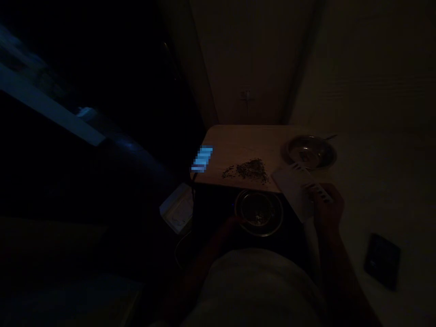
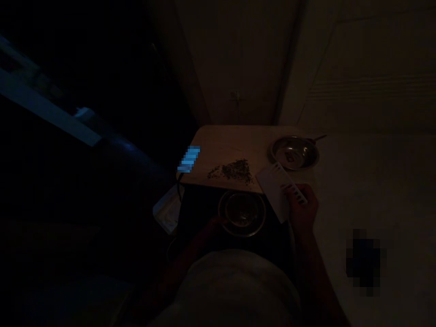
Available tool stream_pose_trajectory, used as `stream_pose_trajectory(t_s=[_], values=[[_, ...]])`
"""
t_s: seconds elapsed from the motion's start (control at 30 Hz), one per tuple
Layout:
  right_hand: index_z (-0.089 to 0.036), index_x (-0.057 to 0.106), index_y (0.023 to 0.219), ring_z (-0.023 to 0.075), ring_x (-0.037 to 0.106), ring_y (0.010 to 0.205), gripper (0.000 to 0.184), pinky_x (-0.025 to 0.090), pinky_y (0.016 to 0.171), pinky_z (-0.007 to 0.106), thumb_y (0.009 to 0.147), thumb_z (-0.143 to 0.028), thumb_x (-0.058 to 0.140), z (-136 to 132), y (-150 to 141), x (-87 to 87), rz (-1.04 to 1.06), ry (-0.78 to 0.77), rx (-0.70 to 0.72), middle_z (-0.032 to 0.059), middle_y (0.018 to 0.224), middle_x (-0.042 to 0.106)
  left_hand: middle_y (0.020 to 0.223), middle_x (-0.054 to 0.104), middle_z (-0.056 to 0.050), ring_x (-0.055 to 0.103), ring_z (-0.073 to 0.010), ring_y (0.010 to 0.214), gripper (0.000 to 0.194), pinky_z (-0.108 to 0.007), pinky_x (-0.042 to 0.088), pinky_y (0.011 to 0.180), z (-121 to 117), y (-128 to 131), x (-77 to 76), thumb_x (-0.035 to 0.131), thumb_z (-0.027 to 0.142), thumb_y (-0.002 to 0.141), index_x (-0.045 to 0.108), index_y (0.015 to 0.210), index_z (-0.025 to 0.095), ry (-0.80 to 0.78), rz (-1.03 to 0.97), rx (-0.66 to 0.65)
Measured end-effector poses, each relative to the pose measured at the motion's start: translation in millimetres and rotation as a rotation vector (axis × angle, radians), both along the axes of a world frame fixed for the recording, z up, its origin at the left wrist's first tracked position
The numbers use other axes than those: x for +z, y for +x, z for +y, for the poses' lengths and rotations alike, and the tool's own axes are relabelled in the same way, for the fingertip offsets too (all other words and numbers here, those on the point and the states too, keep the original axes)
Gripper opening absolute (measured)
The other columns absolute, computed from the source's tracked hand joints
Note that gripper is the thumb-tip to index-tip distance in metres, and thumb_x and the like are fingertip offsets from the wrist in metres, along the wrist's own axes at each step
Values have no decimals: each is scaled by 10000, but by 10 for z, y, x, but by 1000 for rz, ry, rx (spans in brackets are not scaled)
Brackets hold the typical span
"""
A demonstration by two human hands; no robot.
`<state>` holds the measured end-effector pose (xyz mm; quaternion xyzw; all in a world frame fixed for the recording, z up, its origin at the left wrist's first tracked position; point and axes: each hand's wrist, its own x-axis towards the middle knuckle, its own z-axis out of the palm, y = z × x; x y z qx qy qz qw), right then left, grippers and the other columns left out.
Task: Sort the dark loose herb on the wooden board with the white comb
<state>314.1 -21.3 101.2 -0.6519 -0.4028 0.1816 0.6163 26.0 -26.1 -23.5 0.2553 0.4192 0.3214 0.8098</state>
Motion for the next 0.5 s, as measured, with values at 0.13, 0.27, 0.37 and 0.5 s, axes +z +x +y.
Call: stream_pose_trajectory(t_s=[0.13, 0.27, 0.37, 0.5], values=[[-165, 616, 755, 122, 497, 614, 171, 374, 576, 247, 731, -311, 703, 1, 6, 8, -5, 26, 9, -14, 685, 586, 908, 753, -155, 604, -407, 1120, 320, -499, 400, 979, 18, 25, 0, 687, 187, 571, 734, 877, 108, 0, -1, 11], [-169, 615, 758, 114, 484, 598, 180, 375, 568, 242, 730, -321, 707, 3, 22, -12, 3, 9, 20, -27, 668, 569, 969, 749, -149, 556, -412, 1194, 371, -504, 365, 1021, 57, 40, 35, 701, 166, 578, 730, 944, 105, 6, -7, 19], [-173, 612, 768, 113, 494, 601, 185, 384, 570, 237, 735, -331, 703, -1, 24, -13, 20, 11, 35, -26, 676, 579, 1033, 739, -140, 537, -404, 1214, 369, -495, 360, 1034, 71, 48, 78, 727, 169, 610, 723, 974, 106, 13, -15, 22], [-175, 601, 761, 111, 484, 589, 193, 378, 547, 230, 742, -345, 692, -8, 15, 18, 18, 9, 46, -22, 667, 571, 1160, 667, -130, 591, -314, 1120, 363, -482, 460, 955, 53, 78, 174, 689, 318, 803, 657, 1097, 108, 6, -24, 1]])
